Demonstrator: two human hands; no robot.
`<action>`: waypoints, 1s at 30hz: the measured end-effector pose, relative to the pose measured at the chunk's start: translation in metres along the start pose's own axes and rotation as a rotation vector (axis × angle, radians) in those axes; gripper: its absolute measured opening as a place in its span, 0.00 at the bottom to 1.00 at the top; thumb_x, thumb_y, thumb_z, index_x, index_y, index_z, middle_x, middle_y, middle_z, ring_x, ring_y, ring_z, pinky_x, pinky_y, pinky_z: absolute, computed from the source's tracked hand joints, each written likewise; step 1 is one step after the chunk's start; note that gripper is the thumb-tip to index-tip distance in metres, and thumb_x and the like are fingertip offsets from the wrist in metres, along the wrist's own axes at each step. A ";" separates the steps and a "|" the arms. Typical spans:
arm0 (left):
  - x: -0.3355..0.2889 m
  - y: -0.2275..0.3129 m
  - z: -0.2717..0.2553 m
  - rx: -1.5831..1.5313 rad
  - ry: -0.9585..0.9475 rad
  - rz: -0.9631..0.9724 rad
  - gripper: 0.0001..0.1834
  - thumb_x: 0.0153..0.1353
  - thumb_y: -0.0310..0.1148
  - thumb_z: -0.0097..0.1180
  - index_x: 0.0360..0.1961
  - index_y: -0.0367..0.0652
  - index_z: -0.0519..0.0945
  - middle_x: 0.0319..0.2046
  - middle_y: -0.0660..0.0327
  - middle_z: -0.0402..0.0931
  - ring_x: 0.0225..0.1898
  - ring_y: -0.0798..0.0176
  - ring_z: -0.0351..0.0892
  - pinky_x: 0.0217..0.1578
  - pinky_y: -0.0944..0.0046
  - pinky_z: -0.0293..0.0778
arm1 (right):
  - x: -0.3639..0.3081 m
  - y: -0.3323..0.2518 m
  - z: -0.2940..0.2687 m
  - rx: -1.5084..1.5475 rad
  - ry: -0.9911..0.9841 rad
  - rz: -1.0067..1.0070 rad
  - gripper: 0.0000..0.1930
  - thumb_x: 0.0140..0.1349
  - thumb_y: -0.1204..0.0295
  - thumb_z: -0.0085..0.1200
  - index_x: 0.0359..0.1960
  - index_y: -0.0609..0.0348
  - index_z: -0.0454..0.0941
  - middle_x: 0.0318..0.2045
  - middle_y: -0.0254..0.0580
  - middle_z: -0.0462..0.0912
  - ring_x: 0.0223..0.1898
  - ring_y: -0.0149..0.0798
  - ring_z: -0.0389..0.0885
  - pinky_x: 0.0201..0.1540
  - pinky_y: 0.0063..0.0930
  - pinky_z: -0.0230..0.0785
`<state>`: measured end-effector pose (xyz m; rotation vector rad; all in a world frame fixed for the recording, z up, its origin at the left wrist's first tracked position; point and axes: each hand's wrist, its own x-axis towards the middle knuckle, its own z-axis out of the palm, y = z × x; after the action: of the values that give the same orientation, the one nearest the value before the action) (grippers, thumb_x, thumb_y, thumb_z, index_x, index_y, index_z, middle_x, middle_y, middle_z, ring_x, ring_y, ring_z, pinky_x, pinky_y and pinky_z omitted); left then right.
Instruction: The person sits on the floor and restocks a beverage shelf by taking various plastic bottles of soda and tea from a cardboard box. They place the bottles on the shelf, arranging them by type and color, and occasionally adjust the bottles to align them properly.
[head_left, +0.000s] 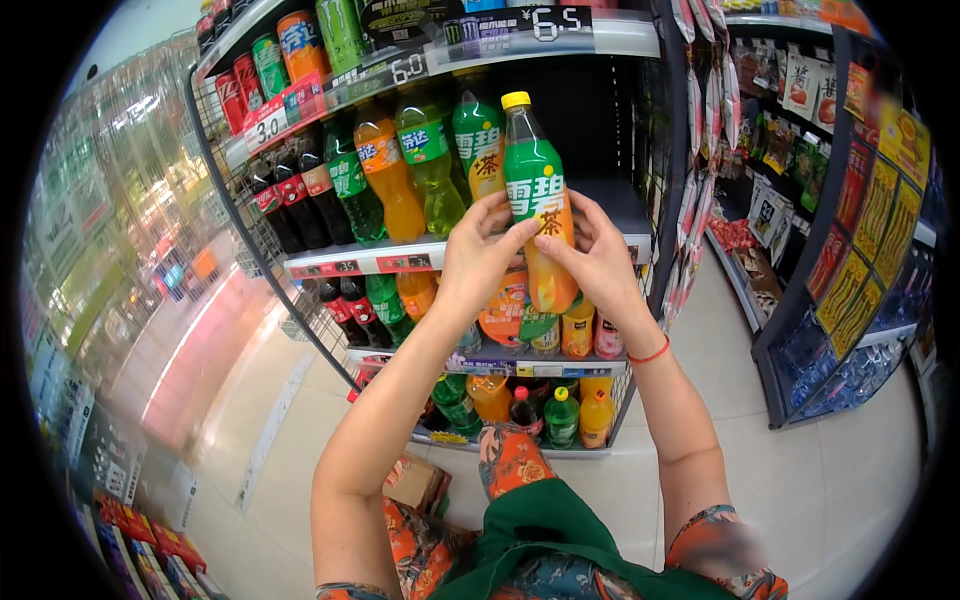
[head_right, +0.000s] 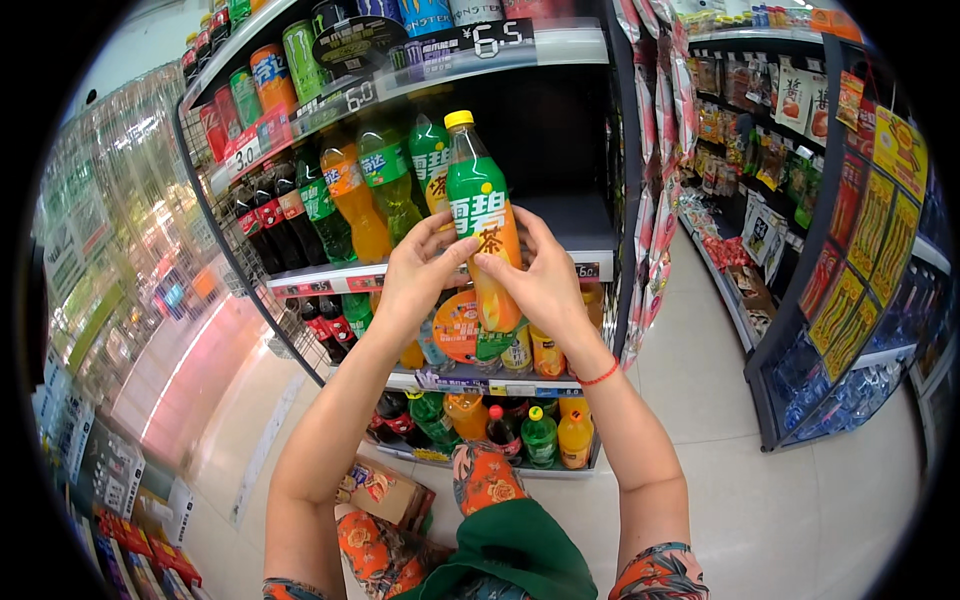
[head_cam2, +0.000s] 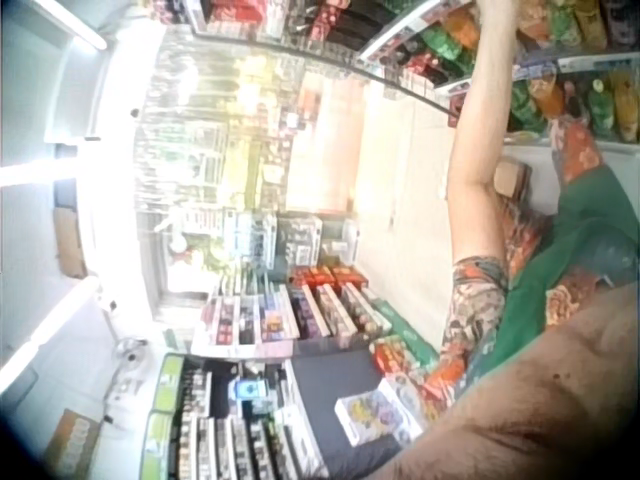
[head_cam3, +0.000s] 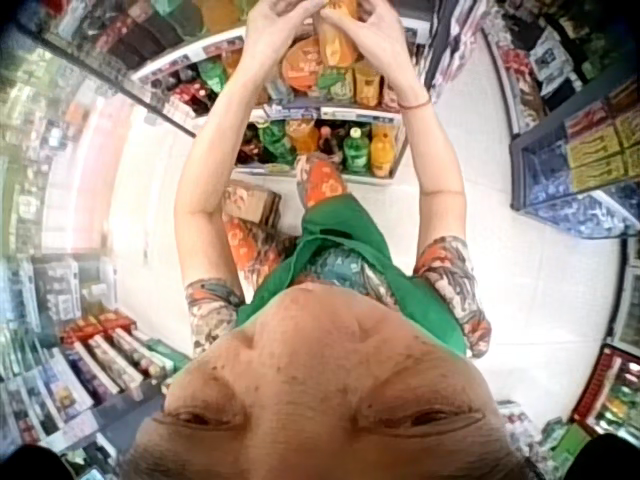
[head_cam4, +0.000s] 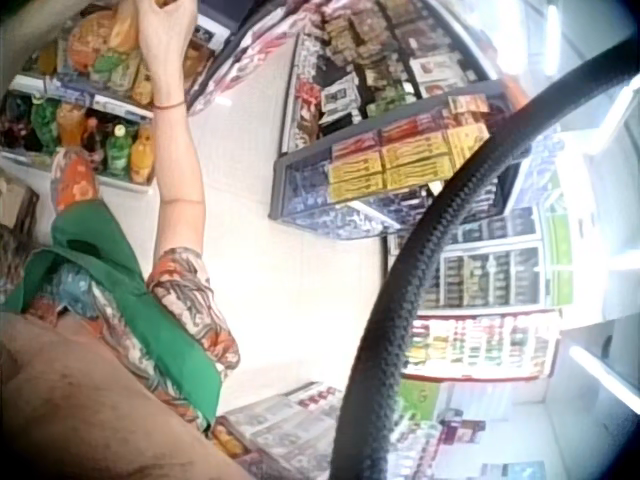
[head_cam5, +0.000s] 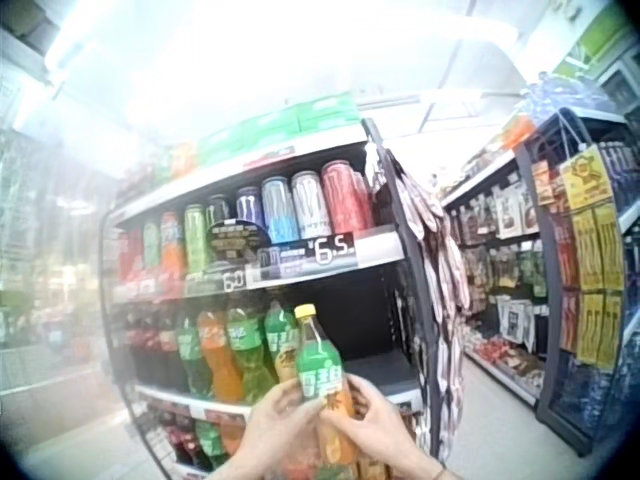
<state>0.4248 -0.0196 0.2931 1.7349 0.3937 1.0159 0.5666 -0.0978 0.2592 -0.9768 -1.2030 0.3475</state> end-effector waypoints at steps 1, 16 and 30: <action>0.005 0.001 0.000 0.008 -0.004 0.002 0.33 0.62 0.33 0.60 0.65 0.34 0.62 0.54 0.53 0.74 0.50 0.65 0.77 0.42 0.67 0.78 | 0.005 0.001 0.000 0.010 0.006 -0.012 0.35 0.57 0.69 0.64 0.64 0.67 0.61 0.54 0.53 0.76 0.52 0.39 0.78 0.52 0.30 0.74; 0.041 0.002 0.011 0.069 -0.002 0.002 0.35 0.65 0.30 0.55 0.70 0.40 0.56 0.58 0.49 0.72 0.52 0.58 0.78 0.41 0.61 0.82 | 0.062 0.016 -0.014 0.049 0.050 -0.071 0.36 0.54 0.67 0.65 0.63 0.69 0.64 0.48 0.52 0.81 0.46 0.35 0.82 0.47 0.27 0.75; 0.077 0.001 0.016 0.278 0.046 0.110 0.37 0.62 0.25 0.56 0.70 0.39 0.55 0.63 0.48 0.67 0.56 0.60 0.76 0.42 0.65 0.80 | 0.098 0.021 -0.019 0.057 0.074 -0.055 0.35 0.55 0.69 0.63 0.63 0.70 0.63 0.47 0.52 0.81 0.45 0.36 0.82 0.46 0.26 0.75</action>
<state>0.4827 0.0227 0.3262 2.0019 0.4912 1.1233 0.6248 -0.0261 0.3030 -0.8982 -1.1446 0.2985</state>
